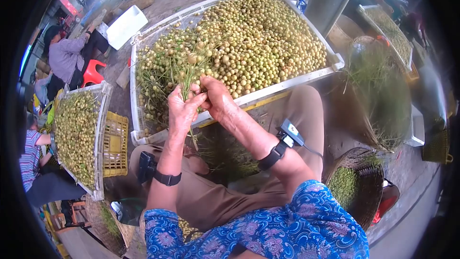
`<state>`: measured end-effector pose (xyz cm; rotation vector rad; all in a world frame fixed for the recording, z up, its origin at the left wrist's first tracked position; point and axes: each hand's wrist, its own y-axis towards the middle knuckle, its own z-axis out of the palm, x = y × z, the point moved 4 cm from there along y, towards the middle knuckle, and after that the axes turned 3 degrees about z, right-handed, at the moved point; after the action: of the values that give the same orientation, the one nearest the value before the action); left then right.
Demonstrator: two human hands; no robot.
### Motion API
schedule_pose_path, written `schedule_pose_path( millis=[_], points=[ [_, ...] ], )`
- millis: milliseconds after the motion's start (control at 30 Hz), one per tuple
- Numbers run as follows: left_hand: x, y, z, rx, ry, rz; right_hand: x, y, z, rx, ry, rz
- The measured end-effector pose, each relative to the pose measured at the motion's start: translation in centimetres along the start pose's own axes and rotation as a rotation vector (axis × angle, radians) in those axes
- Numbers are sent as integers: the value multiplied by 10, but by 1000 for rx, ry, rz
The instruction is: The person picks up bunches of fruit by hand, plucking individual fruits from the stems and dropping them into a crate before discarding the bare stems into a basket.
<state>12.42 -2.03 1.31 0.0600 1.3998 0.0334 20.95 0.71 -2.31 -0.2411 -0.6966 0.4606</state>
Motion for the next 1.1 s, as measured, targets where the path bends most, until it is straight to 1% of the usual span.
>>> schedule_pose_path(
  millis=[33, 67, 133, 167, 200, 267, 300, 367, 400, 467, 533, 600, 633, 700, 733, 800, 867, 933, 1000, 1067, 1100],
  points=[
    [4, 3, -2, -35, 71, 73, 3, -7, 6, -74, -65, -10],
    [10, 5, -4, -38, 67, 75, 2, -8, 7, -73, -71, -11],
    [8, 5, -4, -79, 395, 297, 6, -8, 7, -80, -172, -142],
    [8, 5, -7, -89, 550, 272, 3, -3, 1, -94, -218, -139],
    [7, 5, -8, -88, 551, 274, -1, 1, -3, -92, -216, -141],
    [2, 4, -6, -127, 855, 369, -2, 4, 1, 13, -267, -218],
    [4, 5, -5, -118, 857, 370, -3, 3, -2, 7, -261, -222],
    [6, 8, -3, -86, 242, 274, -1, -3, 0, 36, -244, -216],
    [13, 6, -6, -98, 1, -4, 1, -1, 0, 34, -233, -225],
    [15, 6, -12, -126, -115, -160, -7, 4, -6, -12, -137, -77],
    [14, 7, -13, -120, -88, -163, -9, 6, -8, -8, -139, -102],
    [16, 8, -15, -121, -66, -164, -11, 7, -7, 69, -61, -101],
    [18, 8, -16, -142, -95, -155, -7, 2, -5, 68, -50, -105],
    [19, 9, -18, -162, -122, -146, -2, -10, -5, 7, -1, 8],
    [19, 9, -19, -175, -144, -146, -1, -11, -8, 7, 1, 7],
    [18, 9, -18, -188, -170, -147, 1, -12, -10, 143, -18, -1],
    [14, 9, -15, -146, -134, -106, 1, -16, -9, 132, -29, 9],
    [18, 9, -15, -124, -107, -104, -2, -14, -7, 152, -102, -77],
    [19, 10, -17, -102, -78, -99, -1, -12, -7, 122, -120, -95],
    [18, 8, -18, -78, -121, -146, 0, -12, -7, 261, -17, -76],
    [16, 9, -19, -77, -121, -146, 1, -12, -10, 261, -17, -76]
  ],
)
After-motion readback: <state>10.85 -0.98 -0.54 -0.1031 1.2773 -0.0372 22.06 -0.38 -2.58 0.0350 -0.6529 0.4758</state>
